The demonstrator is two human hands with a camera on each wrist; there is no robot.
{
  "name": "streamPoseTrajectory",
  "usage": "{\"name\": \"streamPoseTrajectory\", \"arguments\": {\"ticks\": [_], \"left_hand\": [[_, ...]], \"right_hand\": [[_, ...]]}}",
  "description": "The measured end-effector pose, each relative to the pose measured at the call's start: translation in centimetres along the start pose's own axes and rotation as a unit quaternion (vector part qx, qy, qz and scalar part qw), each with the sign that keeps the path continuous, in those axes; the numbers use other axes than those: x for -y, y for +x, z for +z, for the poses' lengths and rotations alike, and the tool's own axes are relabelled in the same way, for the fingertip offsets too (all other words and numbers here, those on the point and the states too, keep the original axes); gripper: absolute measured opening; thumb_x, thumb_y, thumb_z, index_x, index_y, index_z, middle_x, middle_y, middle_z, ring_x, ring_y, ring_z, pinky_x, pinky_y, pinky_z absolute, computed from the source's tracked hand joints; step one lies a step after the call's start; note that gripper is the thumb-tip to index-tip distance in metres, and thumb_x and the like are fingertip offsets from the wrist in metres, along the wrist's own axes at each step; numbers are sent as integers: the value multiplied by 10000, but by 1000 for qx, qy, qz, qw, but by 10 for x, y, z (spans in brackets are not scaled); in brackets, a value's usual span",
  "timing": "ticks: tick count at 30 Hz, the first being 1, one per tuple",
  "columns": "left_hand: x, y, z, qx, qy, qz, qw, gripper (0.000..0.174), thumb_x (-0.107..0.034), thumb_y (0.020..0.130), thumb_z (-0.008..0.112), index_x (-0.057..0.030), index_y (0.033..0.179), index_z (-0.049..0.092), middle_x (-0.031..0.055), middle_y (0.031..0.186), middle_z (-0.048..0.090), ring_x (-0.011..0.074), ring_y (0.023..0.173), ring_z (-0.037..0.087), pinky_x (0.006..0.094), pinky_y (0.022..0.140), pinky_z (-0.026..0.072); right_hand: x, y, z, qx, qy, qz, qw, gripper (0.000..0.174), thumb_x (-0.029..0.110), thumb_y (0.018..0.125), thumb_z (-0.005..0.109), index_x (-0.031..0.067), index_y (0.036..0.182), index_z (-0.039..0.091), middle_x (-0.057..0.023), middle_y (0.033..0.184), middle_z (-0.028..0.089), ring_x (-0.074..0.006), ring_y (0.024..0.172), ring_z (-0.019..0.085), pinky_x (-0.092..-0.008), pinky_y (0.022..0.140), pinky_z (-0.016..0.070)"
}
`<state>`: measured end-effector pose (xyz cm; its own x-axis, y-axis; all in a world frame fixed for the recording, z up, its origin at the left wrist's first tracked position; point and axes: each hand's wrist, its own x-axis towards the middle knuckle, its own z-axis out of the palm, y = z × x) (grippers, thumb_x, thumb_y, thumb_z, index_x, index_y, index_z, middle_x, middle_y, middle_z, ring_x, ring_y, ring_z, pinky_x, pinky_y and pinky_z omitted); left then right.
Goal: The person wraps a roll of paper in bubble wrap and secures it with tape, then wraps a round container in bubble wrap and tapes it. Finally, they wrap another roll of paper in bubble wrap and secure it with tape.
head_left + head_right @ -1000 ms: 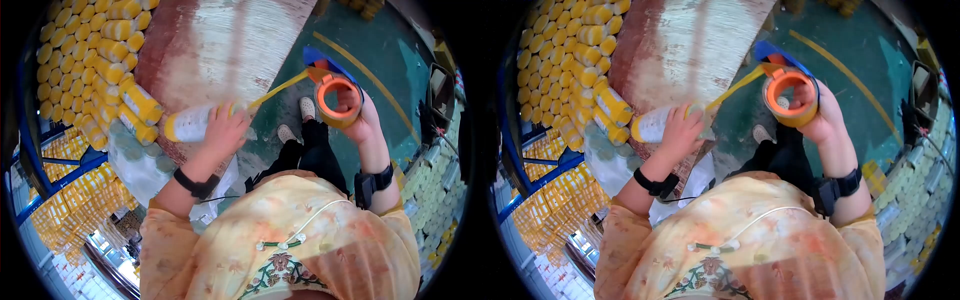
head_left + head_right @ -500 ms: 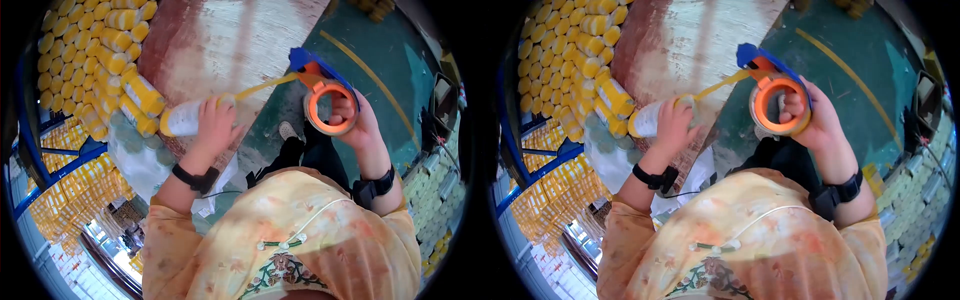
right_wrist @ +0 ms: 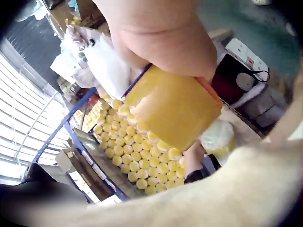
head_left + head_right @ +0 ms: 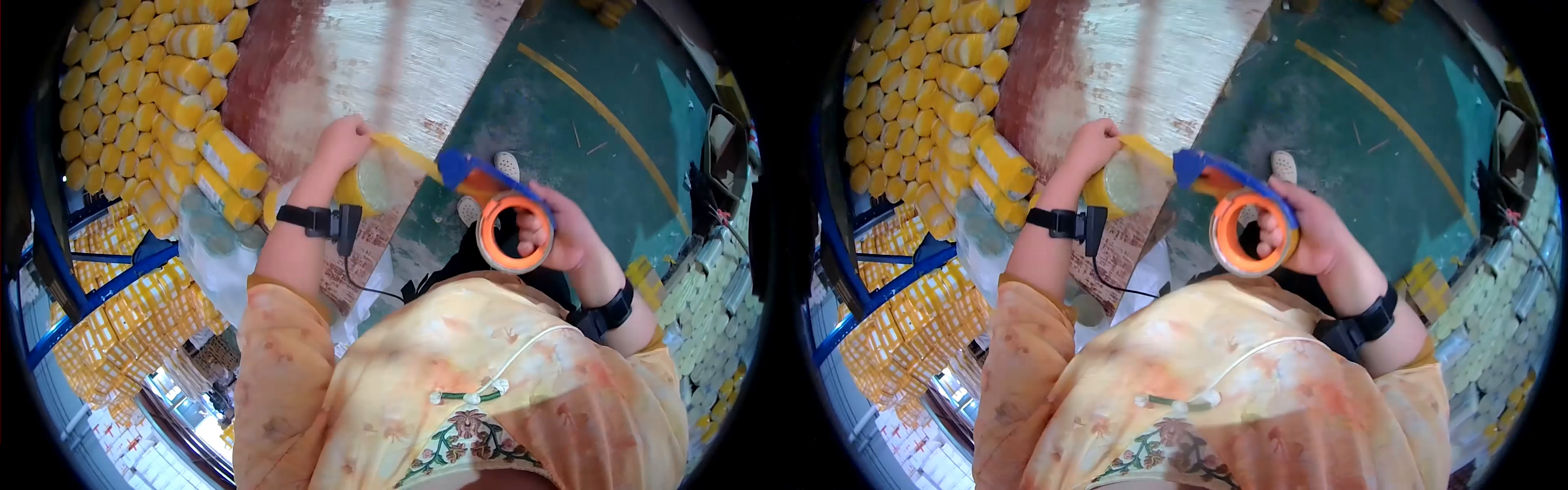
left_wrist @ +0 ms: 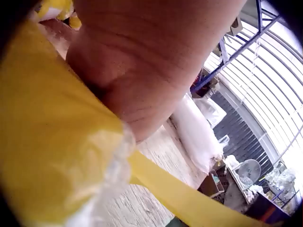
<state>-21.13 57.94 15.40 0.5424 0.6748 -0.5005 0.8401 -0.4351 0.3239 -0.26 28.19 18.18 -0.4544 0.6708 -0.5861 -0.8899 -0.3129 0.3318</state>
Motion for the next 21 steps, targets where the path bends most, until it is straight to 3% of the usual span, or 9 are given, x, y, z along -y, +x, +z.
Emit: {"name": "streamPoseTrajectory", "arguments": {"ticks": [5,8,11,14,17,21], "left_hand": [[-6,-33,-23,62,-107,-9,992,212,-66,709,632,-27,913,593,122,796,637,249,740,621,330,662,489],[-14,-65,-25,108,-217,-41,969,212,2,755,598,2,966,579,86,830,650,138,722,617,263,649,490],[-8,-94,1,-25,-139,28,990,274,-13,756,602,7,1025,557,96,818,653,162,714,628,262,661,497],[-26,-117,4,-51,-66,8,996,423,-56,728,656,-4,1121,509,139,915,640,237,830,626,304,744,493],[-30,-142,10,-130,50,166,976,604,-126,668,726,-41,1205,461,160,1080,582,311,1000,558,366,864,443],[-23,-152,16,-122,84,130,980,760,-208,592,779,-92,1259,433,143,1234,477,334,1157,427,446,980,313]], "right_hand": [[-8,-14,-3,39,36,19,998,364,380,939,396,65,848,555,-43,566,500,-162,481,444,-327,547,382],[1,-31,6,15,11,-21,1000,360,393,929,401,76,863,559,-13,520,461,-132,437,396,-311,532,354],[5,-43,18,1,-31,-68,997,369,396,930,395,76,857,562,0,507,470,-126,413,408,-302,512,355],[9,-41,19,8,-49,-83,995,377,396,932,388,79,841,569,-3,515,490,-124,410,426,-290,488,352],[14,-49,20,-12,-76,-110,991,382,394,933,387,87,789,562,-2,503,478,-121,405,426,-288,481,350],[15,-58,0,-36,-177,-83,980,465,421,931,397,67,660,530,-42,471,479,-152,381,441,-306,447,355]]}}
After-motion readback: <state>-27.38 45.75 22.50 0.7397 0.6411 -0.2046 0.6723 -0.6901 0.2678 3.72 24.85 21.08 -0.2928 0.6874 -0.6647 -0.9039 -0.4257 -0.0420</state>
